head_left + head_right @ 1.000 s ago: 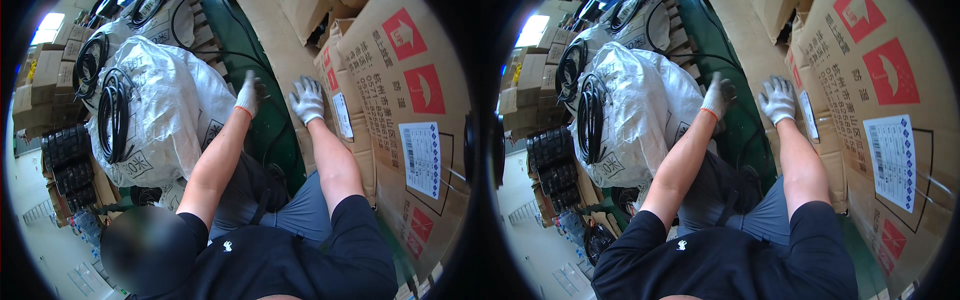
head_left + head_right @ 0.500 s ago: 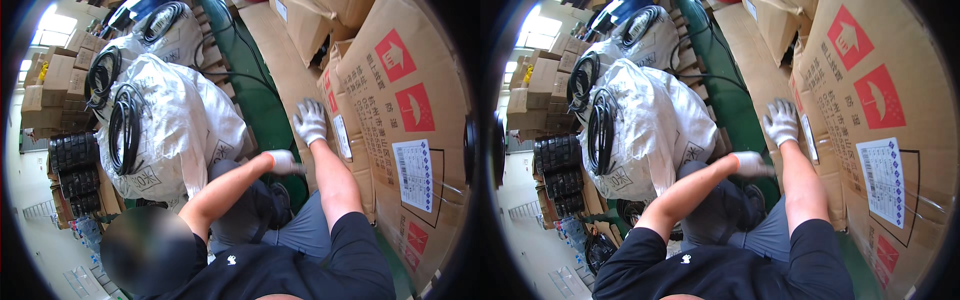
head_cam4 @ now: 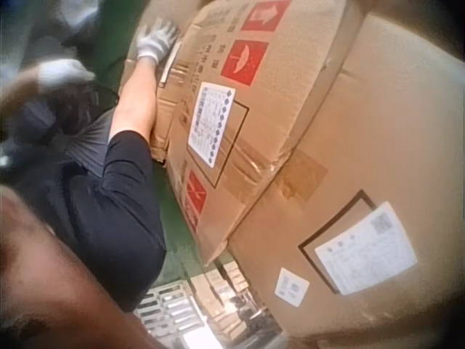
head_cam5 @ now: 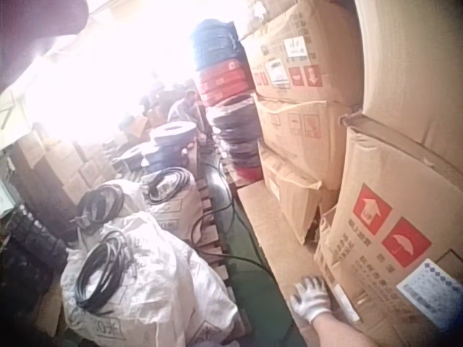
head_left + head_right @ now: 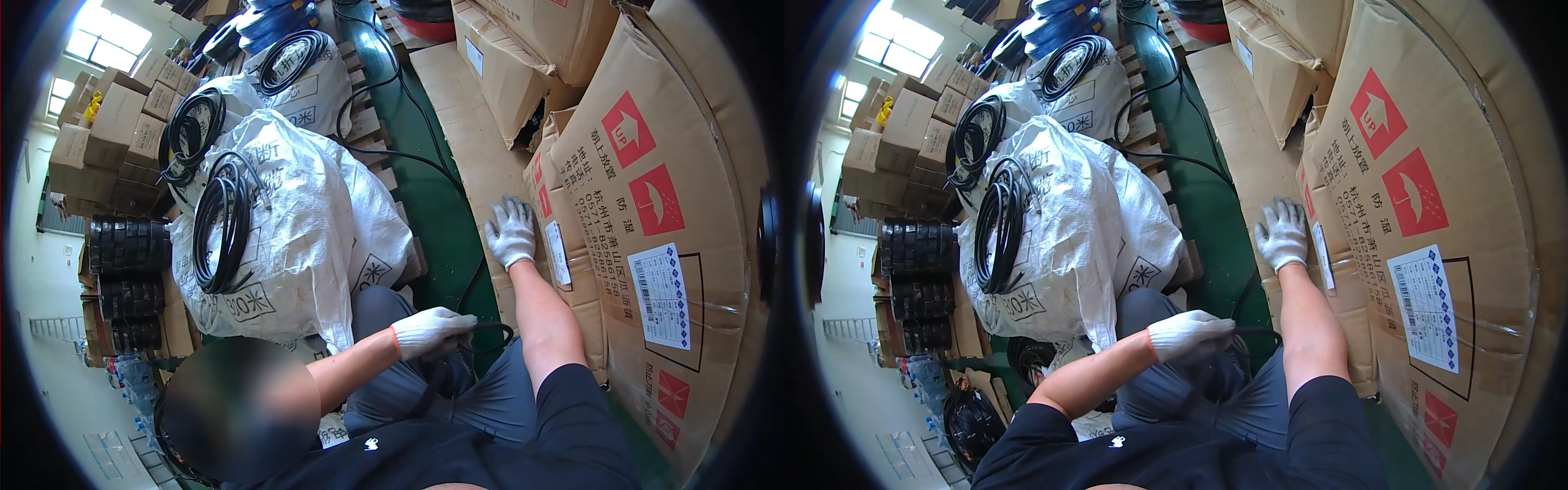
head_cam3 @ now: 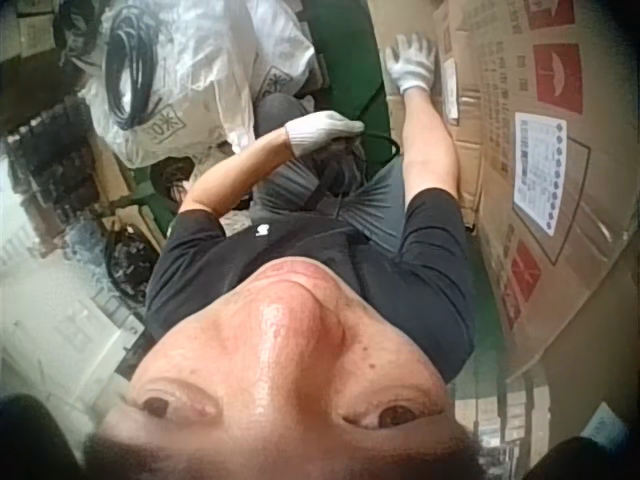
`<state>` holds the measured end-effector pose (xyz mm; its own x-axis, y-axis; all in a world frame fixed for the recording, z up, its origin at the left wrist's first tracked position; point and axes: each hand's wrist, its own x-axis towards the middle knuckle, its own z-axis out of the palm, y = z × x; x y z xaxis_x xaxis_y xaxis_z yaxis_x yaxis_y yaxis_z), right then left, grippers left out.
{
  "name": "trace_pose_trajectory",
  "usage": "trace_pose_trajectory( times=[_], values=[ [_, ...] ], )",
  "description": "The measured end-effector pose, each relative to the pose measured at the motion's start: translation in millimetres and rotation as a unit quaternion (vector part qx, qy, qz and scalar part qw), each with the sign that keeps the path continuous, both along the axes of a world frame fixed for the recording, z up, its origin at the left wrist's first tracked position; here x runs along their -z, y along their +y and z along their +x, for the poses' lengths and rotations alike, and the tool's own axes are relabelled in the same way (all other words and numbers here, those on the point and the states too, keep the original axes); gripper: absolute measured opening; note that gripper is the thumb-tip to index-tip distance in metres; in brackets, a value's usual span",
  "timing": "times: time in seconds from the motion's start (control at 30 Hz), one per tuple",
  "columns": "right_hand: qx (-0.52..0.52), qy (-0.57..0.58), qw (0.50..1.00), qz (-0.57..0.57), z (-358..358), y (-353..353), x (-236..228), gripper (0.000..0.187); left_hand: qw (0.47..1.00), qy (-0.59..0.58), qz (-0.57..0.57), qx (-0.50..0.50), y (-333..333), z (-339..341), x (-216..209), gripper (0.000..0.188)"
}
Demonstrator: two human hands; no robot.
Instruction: The person organizes cable coils by hand, moving them from a large white bag to a pallet or cardboard box area.
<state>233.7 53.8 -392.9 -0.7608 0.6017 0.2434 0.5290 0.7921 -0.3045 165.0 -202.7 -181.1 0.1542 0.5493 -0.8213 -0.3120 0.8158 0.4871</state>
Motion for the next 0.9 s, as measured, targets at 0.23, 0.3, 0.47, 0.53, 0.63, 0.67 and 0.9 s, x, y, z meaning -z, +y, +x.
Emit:
trace_pose_trajectory(
  times=[0.23,0.3,0.47,0.53,0.63,0.67,0.9],
  values=[
    [-0.001,0.001,1.000,-0.009,1,0,0,0.049,0.993,0.001,0.036,-0.114,-10,2,-46,0.047],
    [0.002,-0.007,1.000,-0.009,4,0,1,0.050,0.992,-0.007,0.038,-0.120,-9,3,-61,0.047],
    [0.000,-0.006,1.000,-0.005,3,-2,2,0.049,0.989,-0.042,0.075,-0.117,-18,-1,-95,0.042],
    [0.002,-0.003,1.000,0.002,2,-2,2,0.049,0.986,-0.051,0.099,-0.121,-23,-4,-104,0.040],
    [-0.001,-0.004,1.000,-0.001,2,-1,1,0.048,0.980,-0.015,0.166,-0.113,-27,-4,-121,0.039],
    [0.000,-0.013,1.000,-0.010,2,-1,0,0.049,0.973,0.031,0.207,-0.102,-29,-4,-125,0.039],
    [-0.001,-0.011,1.000,-0.021,0,-2,-2,0.050,0.973,-0.031,0.176,-0.144,-40,-6,-149,0.039]
  ],
)
